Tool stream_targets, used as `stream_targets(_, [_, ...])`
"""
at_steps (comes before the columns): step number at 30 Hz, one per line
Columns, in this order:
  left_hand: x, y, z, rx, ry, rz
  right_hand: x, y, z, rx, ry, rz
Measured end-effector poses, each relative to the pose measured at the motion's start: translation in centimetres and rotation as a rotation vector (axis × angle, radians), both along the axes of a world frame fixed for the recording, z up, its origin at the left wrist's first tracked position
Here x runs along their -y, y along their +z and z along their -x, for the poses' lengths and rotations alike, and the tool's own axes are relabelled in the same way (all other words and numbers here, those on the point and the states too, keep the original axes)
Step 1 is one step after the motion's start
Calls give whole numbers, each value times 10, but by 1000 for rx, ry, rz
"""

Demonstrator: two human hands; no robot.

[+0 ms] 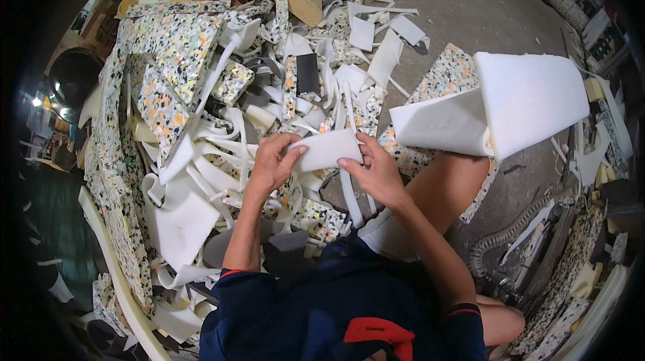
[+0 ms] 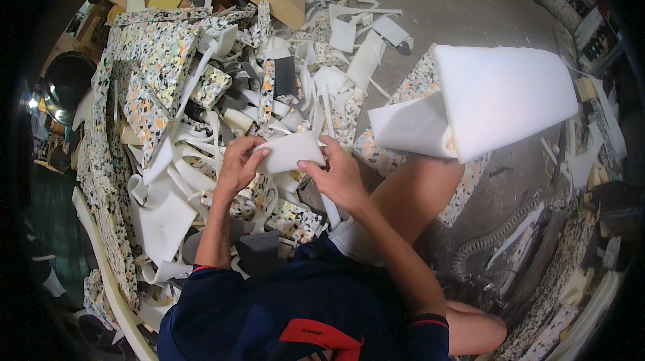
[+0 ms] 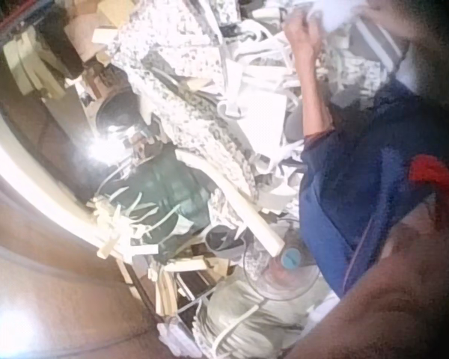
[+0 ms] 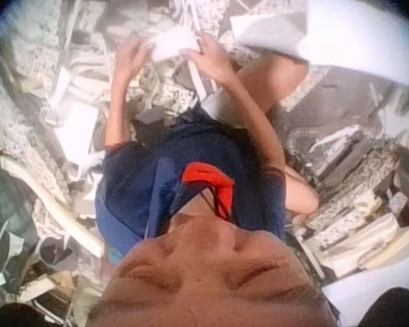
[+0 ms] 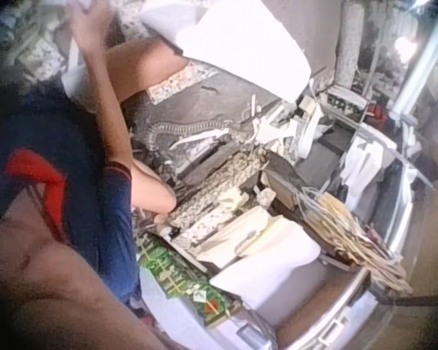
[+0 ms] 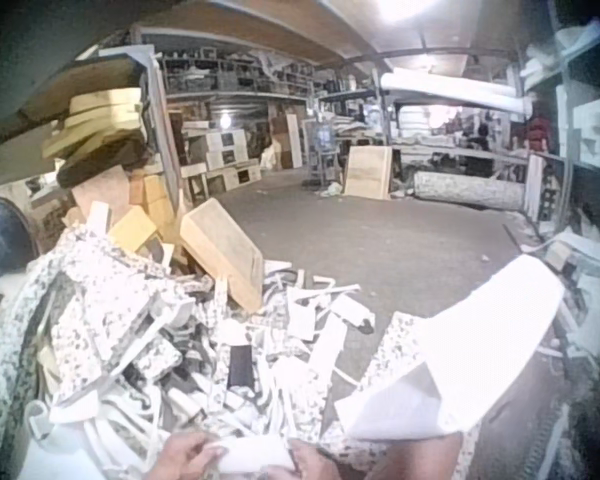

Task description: The person applies adhesive to a wooden frame and attaches a white foam piece, smoothing it into place. They then apply adhesive to a second foam piece and attach a foam strip, trimming the excess with a knife.

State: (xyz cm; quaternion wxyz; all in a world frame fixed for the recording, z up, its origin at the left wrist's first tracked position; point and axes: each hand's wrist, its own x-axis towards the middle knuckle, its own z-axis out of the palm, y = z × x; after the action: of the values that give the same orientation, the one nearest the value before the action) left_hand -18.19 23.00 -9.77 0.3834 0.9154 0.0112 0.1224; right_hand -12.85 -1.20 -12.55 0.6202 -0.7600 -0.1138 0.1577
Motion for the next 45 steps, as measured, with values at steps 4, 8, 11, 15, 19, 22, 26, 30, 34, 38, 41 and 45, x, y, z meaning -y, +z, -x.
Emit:
stream_targets(4, [3, -2, 5, -115, -40, 5, -15, -7, -3, -94, 126, -12])
stream_targets(8, [7, -10, 10, -135, -144, -148, -14, -22, 4, -220, 191, 10])
stream_targets(11, [7, -20, 11, -331, -170, -281, -13, -42, 10, -219, 264, 87])
stream_targets(15, [8, -41, 5, -682, -184, -354, -10, -68, 14, -93, 363, 281])
stream_targets(19, [14, -80, -22, -497, -97, -437, -2, -78, 22, -11, 455, 486])
stream_targets(22, [25, -125, -74, -369, -106, -185, 10, -73, 29, 94, 477, 473])
stream_targets(26, [50, -188, -180, -453, -169, 57, 34, -50, 32, 100, 440, 375])
stream_targets(30, [73, -240, -277, -560, 416, 755, 58, -19, 30, 73, 348, 291])
stream_targets(34, [70, -262, -308, -406, 811, 297, 71, -7, 25, -48, 292, 276])
stream_targets(38, [59, -257, -306, -443, 879, 230, 67, -14, 19, -63, 260, 255])
stream_targets(41, [54, -256, -303, -496, 818, 192, 62, -19, 17, -102, 248, 205])
stream_targets(45, [46, -277, -295, -418, 716, 62, 63, -18, 18, -96, 256, 222])
